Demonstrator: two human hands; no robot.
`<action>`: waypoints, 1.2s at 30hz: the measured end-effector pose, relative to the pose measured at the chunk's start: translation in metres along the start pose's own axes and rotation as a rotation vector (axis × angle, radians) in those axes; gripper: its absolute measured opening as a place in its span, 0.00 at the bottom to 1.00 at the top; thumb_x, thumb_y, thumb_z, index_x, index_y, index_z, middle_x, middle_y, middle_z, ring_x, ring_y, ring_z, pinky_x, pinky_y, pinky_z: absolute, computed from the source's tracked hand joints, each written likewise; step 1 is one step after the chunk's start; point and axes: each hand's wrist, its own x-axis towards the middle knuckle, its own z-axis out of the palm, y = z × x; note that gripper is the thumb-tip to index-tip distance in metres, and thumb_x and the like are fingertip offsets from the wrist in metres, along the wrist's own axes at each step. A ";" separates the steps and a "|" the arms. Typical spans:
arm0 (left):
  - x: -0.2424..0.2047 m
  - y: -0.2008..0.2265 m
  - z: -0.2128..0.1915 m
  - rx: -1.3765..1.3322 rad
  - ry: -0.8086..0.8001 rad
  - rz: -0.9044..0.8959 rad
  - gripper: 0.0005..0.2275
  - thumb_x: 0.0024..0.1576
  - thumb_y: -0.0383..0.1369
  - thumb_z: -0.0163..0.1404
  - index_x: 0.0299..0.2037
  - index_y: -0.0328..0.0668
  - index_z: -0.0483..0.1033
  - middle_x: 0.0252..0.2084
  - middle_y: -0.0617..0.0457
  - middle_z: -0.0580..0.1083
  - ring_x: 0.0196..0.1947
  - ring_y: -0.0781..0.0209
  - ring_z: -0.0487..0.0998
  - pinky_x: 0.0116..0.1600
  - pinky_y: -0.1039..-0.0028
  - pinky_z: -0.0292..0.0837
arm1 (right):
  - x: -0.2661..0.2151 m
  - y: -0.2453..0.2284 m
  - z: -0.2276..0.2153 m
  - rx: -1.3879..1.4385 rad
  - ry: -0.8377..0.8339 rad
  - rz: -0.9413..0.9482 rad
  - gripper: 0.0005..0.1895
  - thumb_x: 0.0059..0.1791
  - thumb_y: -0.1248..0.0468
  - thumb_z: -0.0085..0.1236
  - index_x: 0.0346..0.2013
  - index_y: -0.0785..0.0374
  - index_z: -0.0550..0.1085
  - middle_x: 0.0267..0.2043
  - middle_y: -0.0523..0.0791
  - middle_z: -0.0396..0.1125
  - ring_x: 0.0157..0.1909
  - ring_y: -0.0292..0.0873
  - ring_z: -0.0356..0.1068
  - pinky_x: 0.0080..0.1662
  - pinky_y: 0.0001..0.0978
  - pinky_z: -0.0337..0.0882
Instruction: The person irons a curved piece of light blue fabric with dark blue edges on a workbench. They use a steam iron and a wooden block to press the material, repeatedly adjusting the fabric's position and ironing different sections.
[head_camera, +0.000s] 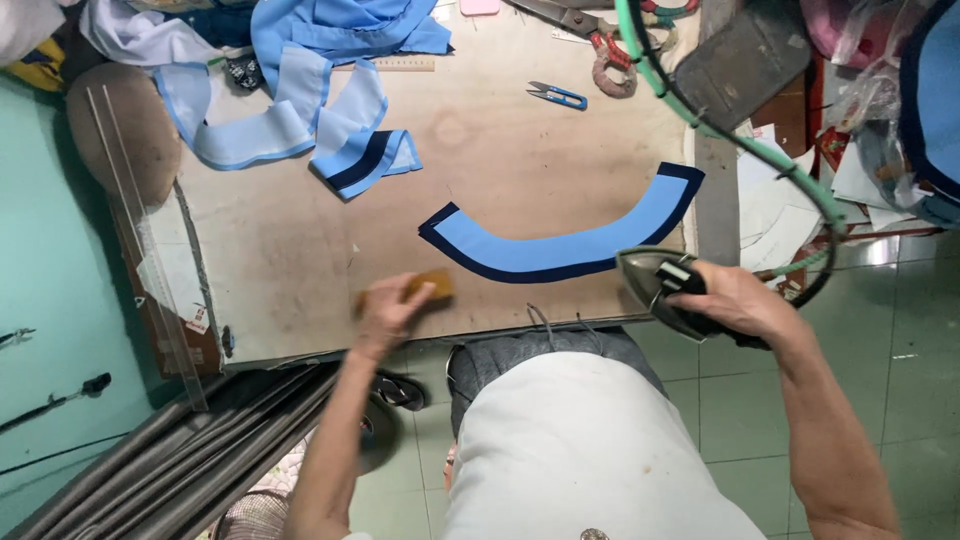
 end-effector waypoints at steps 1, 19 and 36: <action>0.003 0.006 -0.045 -0.036 0.018 -0.112 0.17 0.63 0.29 0.50 0.62 0.47 0.70 0.45 0.45 0.75 0.42 0.51 0.75 0.45 0.63 0.71 | 0.004 0.007 -0.002 0.063 0.037 0.047 0.16 0.47 0.50 0.59 0.39 0.59 0.73 0.29 0.48 0.71 0.28 0.45 0.67 0.31 0.35 0.62; 0.105 0.011 0.044 -0.106 0.110 -0.963 0.12 0.56 0.37 0.59 0.45 0.45 0.74 0.45 0.45 0.67 0.49 0.44 0.67 0.53 0.58 0.64 | 0.026 0.011 -0.034 0.163 0.110 0.054 0.20 0.46 0.49 0.58 0.39 0.63 0.71 0.35 0.52 0.69 0.35 0.49 0.65 0.35 0.38 0.61; 0.104 -0.065 -0.032 0.331 0.193 -0.543 0.01 0.62 0.28 0.48 0.40 0.46 0.71 0.34 0.50 0.72 0.34 0.54 0.78 0.38 0.64 0.72 | 0.079 0.004 -0.035 -0.177 0.157 -0.328 0.27 0.44 0.46 0.65 0.47 0.63 0.74 0.40 0.65 0.73 0.49 0.64 0.74 0.48 0.50 0.72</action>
